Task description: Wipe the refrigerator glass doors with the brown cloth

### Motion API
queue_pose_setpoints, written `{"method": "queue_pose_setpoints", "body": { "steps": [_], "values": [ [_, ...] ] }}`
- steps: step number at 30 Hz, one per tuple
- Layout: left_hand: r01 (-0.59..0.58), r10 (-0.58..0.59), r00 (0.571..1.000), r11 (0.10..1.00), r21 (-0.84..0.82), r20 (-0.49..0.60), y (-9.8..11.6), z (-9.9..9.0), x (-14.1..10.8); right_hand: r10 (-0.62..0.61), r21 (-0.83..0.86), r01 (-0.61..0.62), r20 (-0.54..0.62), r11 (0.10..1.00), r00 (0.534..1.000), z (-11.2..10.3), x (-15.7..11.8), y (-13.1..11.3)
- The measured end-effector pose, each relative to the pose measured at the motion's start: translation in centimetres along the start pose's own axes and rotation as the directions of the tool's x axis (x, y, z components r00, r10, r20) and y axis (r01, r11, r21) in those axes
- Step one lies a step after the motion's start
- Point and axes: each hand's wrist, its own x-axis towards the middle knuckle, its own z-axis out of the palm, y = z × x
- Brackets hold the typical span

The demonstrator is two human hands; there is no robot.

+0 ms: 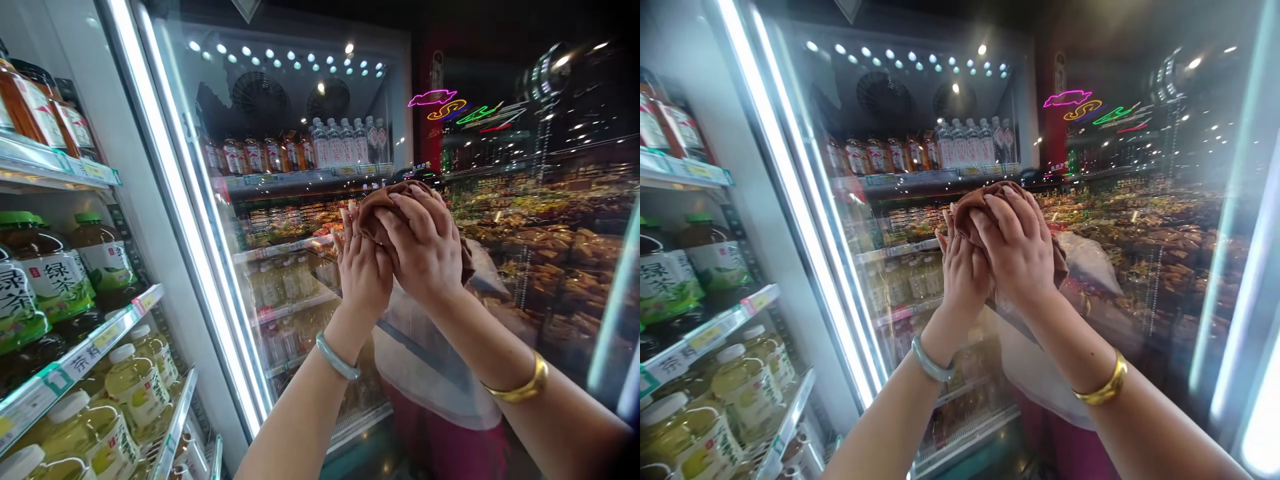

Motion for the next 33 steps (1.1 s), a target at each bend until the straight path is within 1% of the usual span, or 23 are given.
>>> {"method": "queue_pose_setpoints", "body": {
  "steps": [1,3,6,8,10,12,15,17,19,22,24,26,28,32,33],
  "values": [
    [-0.007,0.007,1.0,1.0,-0.005,-0.005,0.2,0.1,-0.2,0.01,-0.005,-0.01,0.003,1.0,1.0,-0.3,-0.4,0.0],
    [-0.035,0.035,0.999,0.999,-0.008,-0.009,0.4,0.4,-1.4,0.003,-0.025,-0.003,0.017,1.0,1.0,-1.1,-2.3,-0.1],
    [-0.071,0.071,0.997,0.997,-0.018,0.03,1.0,1.0,-4.3,-0.034,-0.046,0.036,0.041,0.998,0.999,-2.5,-6.0,0.2],
    [-0.057,0.059,0.996,0.998,-0.025,0.06,1.8,1.3,-5.2,-0.057,-0.053,0.06,0.06,0.997,0.997,-3.2,-7.2,0.7],
    [-0.033,0.035,0.996,0.999,-0.034,0.076,2.7,1.5,-4.6,-0.069,-0.059,0.073,0.062,0.996,0.996,-3.3,-6.7,1.6],
    [-0.016,0.019,0.998,0.998,-0.053,0.065,3.7,1.6,-2.8,-0.063,-0.065,0.065,0.04,0.996,0.997,-3.2,-4.9,2.4],
    [-0.004,0.006,1.0,0.997,-0.083,0.026,4.7,1.9,0.0,-0.012,-0.081,0.012,-0.002,0.997,1.0,-2.9,-2.3,3.4],
    [-0.014,0.014,1.0,0.995,-0.097,-0.004,5.2,2.2,0.5,0.017,-0.096,-0.017,-0.007,0.995,1.0,-3.2,-2.2,3.7],
    [-0.052,0.051,0.999,0.994,-0.099,-0.016,5.4,2.6,-0.5,0.032,-0.11,-0.03,0.008,0.993,0.999,-4.0,-3.7,3.7],
    [-0.124,0.125,0.992,0.99,-0.07,0.017,5.8,3.1,-3.7,0.031,-0.122,-0.025,0.048,0.992,0.998,-5.8,-7.8,3.6],
    [-0.126,0.129,0.99,0.991,-0.039,0.065,6.4,3.3,-5.6,0.016,-0.127,-0.006,0.076,0.992,0.997,-6.8,-10.0,4.0],
    [-0.119,0.121,0.989,0.992,-0.029,0.086,7.3,3.5,-6.1,-0.011,-0.122,0.022,0.087,0.992,0.996,-7.4,-10.7,5.0],
    [-0.126,0.129,0.99,0.991,-0.047,0.061,8.5,3.6,-5.1,-0.03,-0.118,0.038,0.065,0.992,0.997,-7.6,-9.5,6.5],
    [-0.138,0.14,0.99,0.987,-0.088,0.022,10.9,4.0,-0.9,0.022,-0.121,-0.026,-0.037,0.992,0.999,-7.5,-4.3,9.6],
    [-0.136,0.139,0.99,0.987,-0.087,0.019,11.4,4.2,0.0,0.037,-0.113,-0.042,-0.044,0.993,0.998,-7.5,-3.4,10.2]
  ]
}}
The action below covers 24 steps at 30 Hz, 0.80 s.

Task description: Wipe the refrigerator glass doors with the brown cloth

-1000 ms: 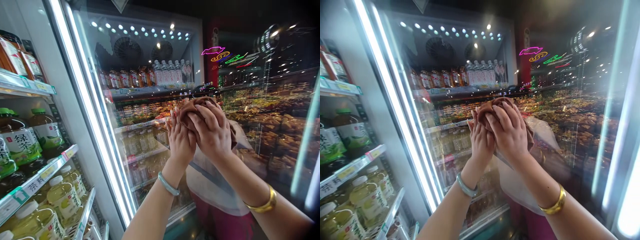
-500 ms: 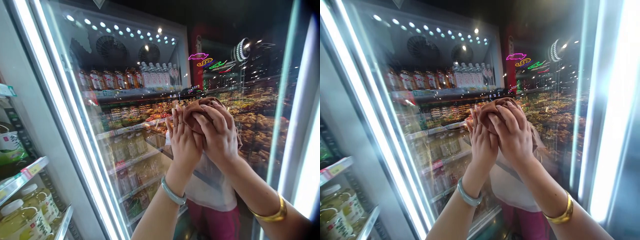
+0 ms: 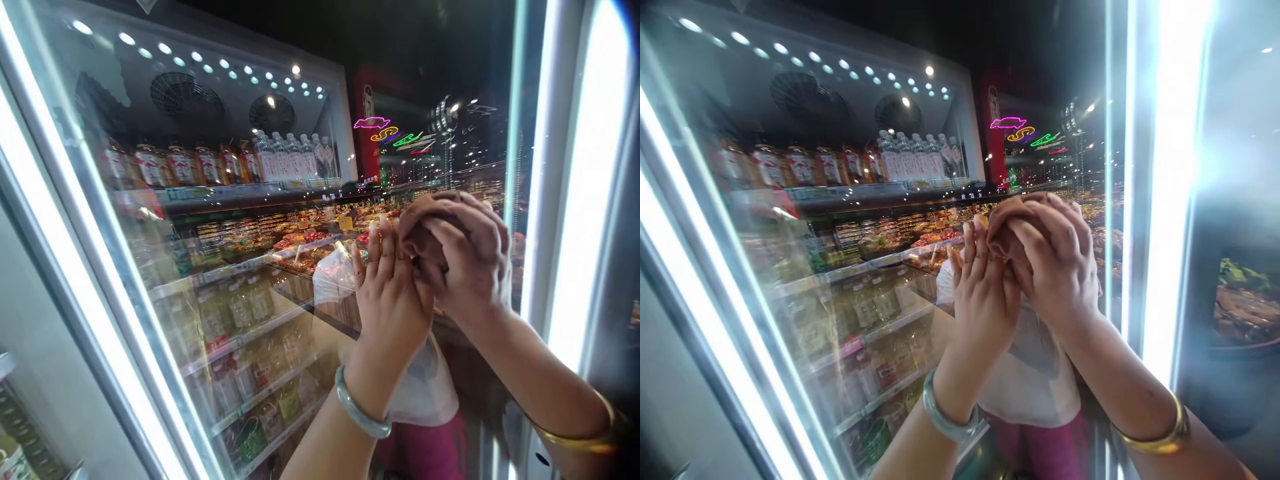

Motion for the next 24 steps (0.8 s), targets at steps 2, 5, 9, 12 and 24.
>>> {"method": "queue_pose_setpoints", "body": {
  "steps": [2,5,9,12,24],
  "values": [
    [-0.01,0.01,1.0,1.0,0.01,-0.008,0.4,0.6,0.8,0.015,0.018,-0.015,0.014,1.0,1.0,-0.1,0.6,0.9],
    [-0.022,0.023,0.999,1.0,0.022,-0.024,0.9,1.9,-0.8,0.04,0.017,-0.041,0.054,0.999,0.998,-1.1,-2.2,1.2],
    [-0.017,0.017,1.0,1.0,0.014,0.016,1.8,3.5,-5.9,0.082,0.035,-0.086,0.114,0.996,0.99,-3.6,-10.0,-0.3],
    [-0.019,0.018,0.997,1.0,0.023,0.081,2.7,4.4,-8.9,0.132,-0.004,-0.134,0.186,0.991,0.974,-5.0,-13.7,-1.3],
    [-0.017,0.016,0.99,1.0,0.009,0.143,3.3,4.9,-10.3,0.141,-0.04,-0.137,0.093,0.99,0.986,-3.6,-9.4,2.4]
  ]
}}
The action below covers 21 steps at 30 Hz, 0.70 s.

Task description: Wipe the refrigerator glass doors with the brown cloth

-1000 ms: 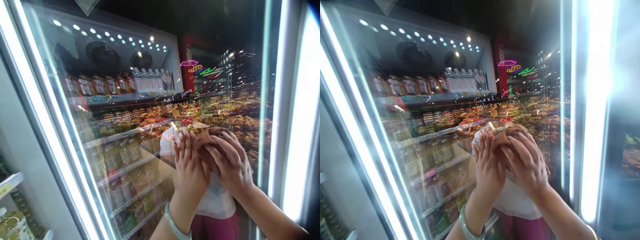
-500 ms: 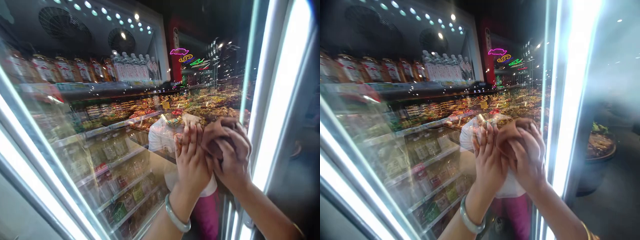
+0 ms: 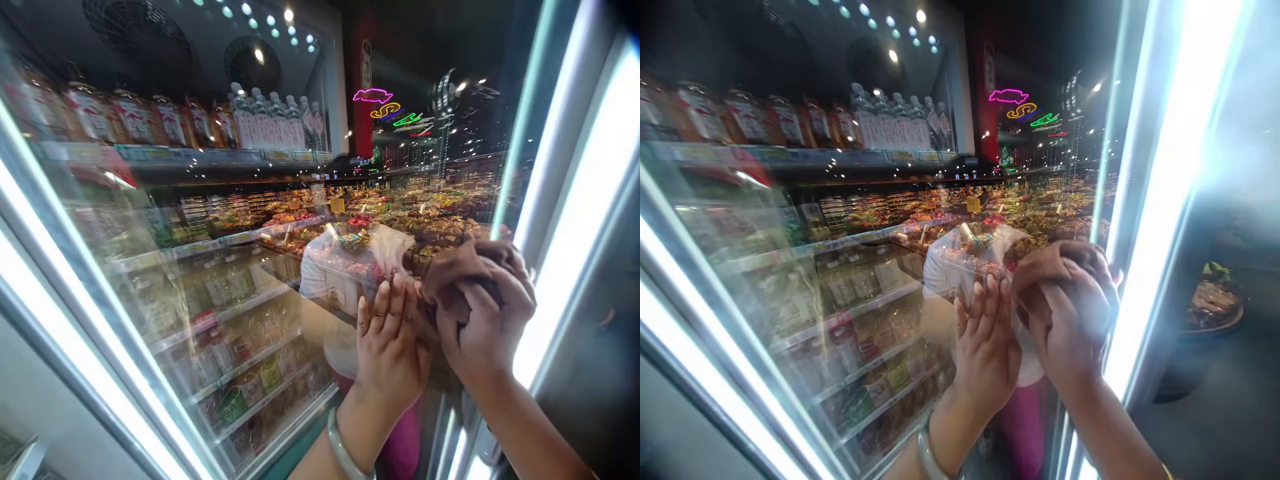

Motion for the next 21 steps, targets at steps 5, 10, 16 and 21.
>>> {"method": "queue_pose_setpoints", "body": {
  "steps": [5,10,16,21],
  "values": [
    [0.024,-0.024,1.0,0.999,0.044,-0.001,0.5,2.0,-4.5,0.046,0.05,-0.049,0.044,0.998,0.998,-1.3,-11.3,-2.7],
    [0.023,-0.023,0.999,0.999,0.029,0.03,0.5,2.6,-6.8,0.042,0.073,-0.049,0.094,0.996,0.995,-1.5,-13.0,-3.5],
    [0.124,-0.123,0.992,0.991,0.047,-0.014,-1.4,1.2,-5.2,0.054,0.027,-0.053,-0.034,0.998,0.998,0.4,-7.6,-2.6],
    [0.074,-0.073,0.997,0.991,0.107,-0.011,-2.8,2.2,-8.7,0.001,0.033,-0.003,0.077,0.999,0.997,-0.6,-15.2,-4.4]
  ]
}}
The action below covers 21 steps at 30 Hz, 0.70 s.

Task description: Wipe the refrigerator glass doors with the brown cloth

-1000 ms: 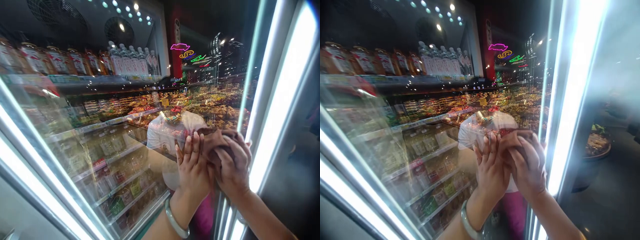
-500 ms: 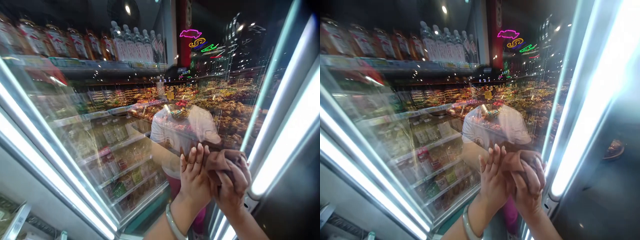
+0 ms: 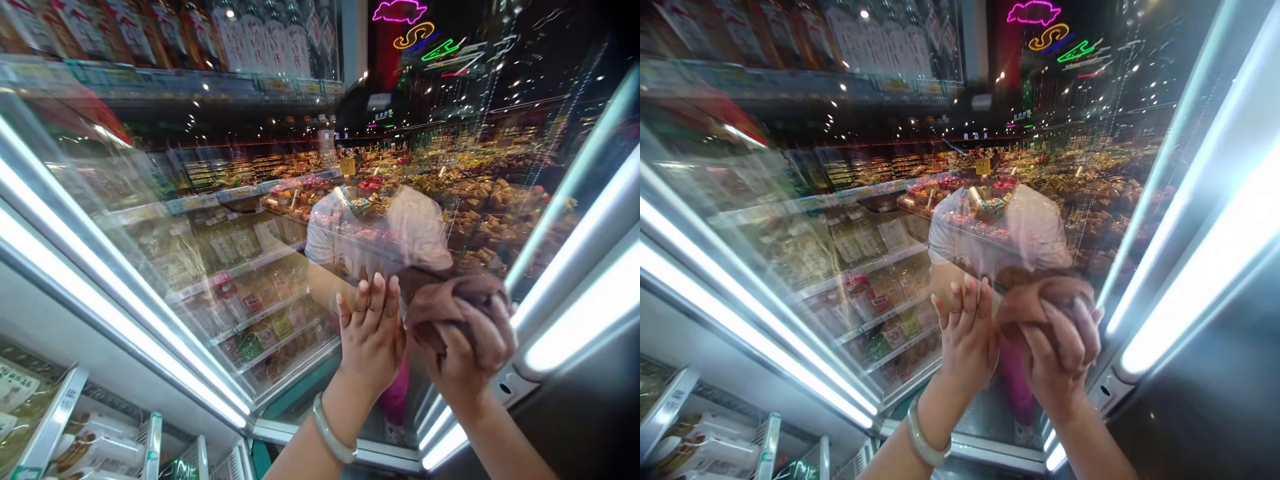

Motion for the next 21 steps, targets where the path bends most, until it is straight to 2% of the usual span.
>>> {"method": "queue_pose_setpoints", "body": {
  "steps": [2,4,10,12,15,18,20,21],
  "values": [
    [-0.021,0.021,1.0,1.0,0.019,0.003,-0.2,0.5,-1.5,-0.023,-0.005,0.023,0.054,1.0,0.998,-0.2,-2.9,-0.9],
    [-0.035,0.035,0.999,0.999,0.04,0.005,-0.1,0.8,-2.2,-0.002,-0.014,0.003,0.07,1.0,0.998,-0.1,-3.7,-1.7],
    [-0.023,0.019,0.997,0.998,0.052,0.074,0.0,0.3,-1.8,0.065,-0.007,-0.065,0.001,0.998,0.998,1.2,0.8,-2.9],
    [-0.03,0.026,0.996,0.999,0.041,0.087,-0.1,0.0,-1.9,0.092,-0.019,-0.092,-0.007,0.996,0.996,1.3,0.7,-3.3],
    [-0.054,0.05,0.993,0.998,0.031,0.104,-0.5,-0.1,-3.0,0.082,-0.041,-0.081,0.022,0.996,0.996,0.8,-2.2,-3.9],
    [-0.052,0.05,0.996,0.998,0.031,0.075,-1.2,0.1,-4.9,0.039,-0.064,-0.034,0.082,0.997,0.996,0.2,-5.7,-4.6],
    [-0.035,0.033,0.998,0.999,0.034,0.053,-1.9,0.1,-5.8,0.037,-0.068,-0.03,0.109,0.997,0.993,0.2,-6.2,-5.0],
    [-0.028,0.026,0.998,0.999,0.034,0.048,-2.3,0.0,-5.9,0.039,-0.061,-0.033,0.113,0.998,0.993,0.4,-5.6,-5.3]
  ]
}}
